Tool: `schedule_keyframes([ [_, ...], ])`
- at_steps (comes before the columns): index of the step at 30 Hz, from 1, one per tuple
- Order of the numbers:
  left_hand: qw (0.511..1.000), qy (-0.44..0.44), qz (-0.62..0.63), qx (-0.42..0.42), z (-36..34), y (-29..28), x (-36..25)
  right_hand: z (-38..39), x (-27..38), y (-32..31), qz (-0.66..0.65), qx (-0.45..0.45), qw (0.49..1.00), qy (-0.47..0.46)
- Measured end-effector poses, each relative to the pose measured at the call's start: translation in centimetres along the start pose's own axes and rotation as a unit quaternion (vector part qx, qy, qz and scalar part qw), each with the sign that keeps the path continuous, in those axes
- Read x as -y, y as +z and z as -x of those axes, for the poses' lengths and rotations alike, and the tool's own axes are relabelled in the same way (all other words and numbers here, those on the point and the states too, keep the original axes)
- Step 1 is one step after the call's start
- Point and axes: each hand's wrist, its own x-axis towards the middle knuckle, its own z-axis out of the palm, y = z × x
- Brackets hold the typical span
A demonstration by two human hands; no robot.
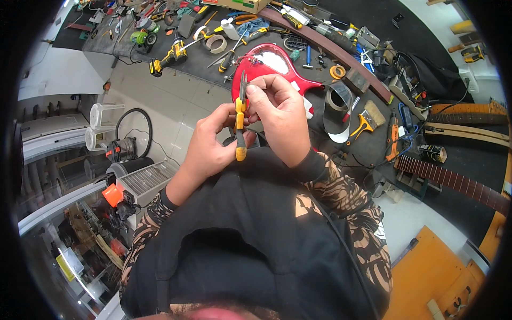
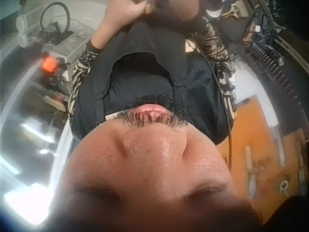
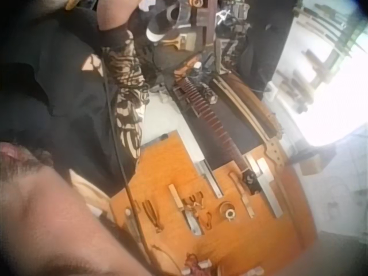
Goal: The person works on the internal wiring of a red electric guitar body. They use pliers to strip and cut wires, then use a soldering iron to solder connections inside the guitar's cavity. The person also handles small components and applies tape to the guitar body.
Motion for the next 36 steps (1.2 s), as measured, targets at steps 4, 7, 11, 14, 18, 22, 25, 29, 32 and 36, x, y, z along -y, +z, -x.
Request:
schedule_keyframes([
  [4,1.0,-0.003,-0.01,-0.005,-0.1,0.2,0.0,-0.1,0.1,0.0,-0.005,-0.002,1.0,0.006],
  [7,1.0,0.0,-0.01,-0.009,-0.2,0.4,0.2,-0.2,0.0,-0.2,-0.013,0.0,1.0,0.009],
  [11,1.0,-0.005,-0.005,0.003,-0.5,0.5,0.0,-0.3,-0.1,-0.4,-0.018,-0.008,1.0,0.015],
  [14,1.0,0.004,0.002,-0.001,-0.8,0.8,-0.1,-0.4,0.0,-0.6,-0.021,-0.011,1.0,0.018],
  [18,1.0,0.004,0.009,0.009,-1.1,0.9,-0.3,-0.5,-0.2,-0.9,-0.026,-0.015,0.999,0.018],
  [22,1.0,-0.008,0.015,0.016,-1.3,1.0,-0.6,-0.7,-0.1,-1.1,-0.029,-0.015,0.999,0.017],
  [25,1.0,-0.007,0.014,0.02,-1.4,1.1,-0.2,-0.8,-0.1,-1.1,-0.026,-0.015,0.999,0.015],
  [29,1.0,-0.008,0.013,0.026,-1.6,1.2,-0.4,-0.9,-0.2,-1.3,-0.027,-0.017,0.999,0.013],
  [32,0.999,-0.01,0.01,0.031,-1.8,1.1,-0.6,-1.0,-0.3,-1.3,-0.026,-0.021,0.999,0.01],
  [36,1.0,-0.006,0.013,0.026,-2.0,1.2,-0.9,-1.2,-0.3,-1.4,-0.032,-0.019,0.999,0.018],
])
